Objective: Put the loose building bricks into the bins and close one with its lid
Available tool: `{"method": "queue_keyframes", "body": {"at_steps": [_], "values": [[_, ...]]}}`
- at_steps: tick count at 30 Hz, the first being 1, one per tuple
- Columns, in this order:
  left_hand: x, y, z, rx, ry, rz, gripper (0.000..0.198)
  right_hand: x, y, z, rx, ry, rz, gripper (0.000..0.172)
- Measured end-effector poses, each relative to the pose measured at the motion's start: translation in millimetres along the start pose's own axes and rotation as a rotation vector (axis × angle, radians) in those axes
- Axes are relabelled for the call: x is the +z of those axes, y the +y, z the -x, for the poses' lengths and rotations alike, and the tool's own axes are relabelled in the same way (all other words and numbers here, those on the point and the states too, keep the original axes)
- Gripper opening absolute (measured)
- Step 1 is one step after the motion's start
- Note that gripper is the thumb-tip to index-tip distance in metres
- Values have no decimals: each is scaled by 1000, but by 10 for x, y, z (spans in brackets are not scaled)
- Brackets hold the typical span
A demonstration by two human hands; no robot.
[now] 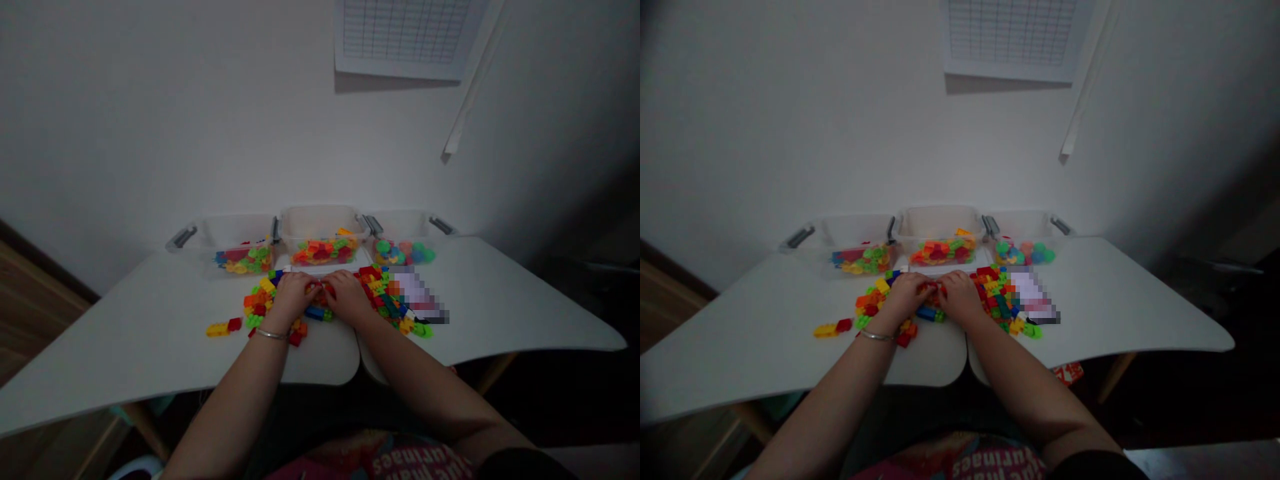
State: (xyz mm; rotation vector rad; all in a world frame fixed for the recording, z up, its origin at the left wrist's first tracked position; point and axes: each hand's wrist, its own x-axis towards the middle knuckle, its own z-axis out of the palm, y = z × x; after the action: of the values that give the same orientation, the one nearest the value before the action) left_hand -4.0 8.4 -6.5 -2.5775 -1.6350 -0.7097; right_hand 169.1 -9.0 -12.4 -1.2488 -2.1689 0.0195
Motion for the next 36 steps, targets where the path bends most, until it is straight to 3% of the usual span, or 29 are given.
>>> {"method": "queue_keyframes", "body": {"at_steps": [8,14,24,28,31,36], "values": [[-38,19,-2,13,143,241,17,-32,12,-7,29,127,-85,23],[-44,44,7,3,144,353,14,-48,-3,-6,-6,137,-114,20],[-149,77,90,89,-1,7,26,-90,-54,10,83,189,14,18],[-115,21,85,146,-42,-32,18,-90,3,-15,76,236,-40,17],[-77,-16,66,147,-57,-19,12,-139,82,-75,47,340,-127,19],[-78,-9,48,122,-23,34,14,-350,260,-240,130,547,-235,22]]}}
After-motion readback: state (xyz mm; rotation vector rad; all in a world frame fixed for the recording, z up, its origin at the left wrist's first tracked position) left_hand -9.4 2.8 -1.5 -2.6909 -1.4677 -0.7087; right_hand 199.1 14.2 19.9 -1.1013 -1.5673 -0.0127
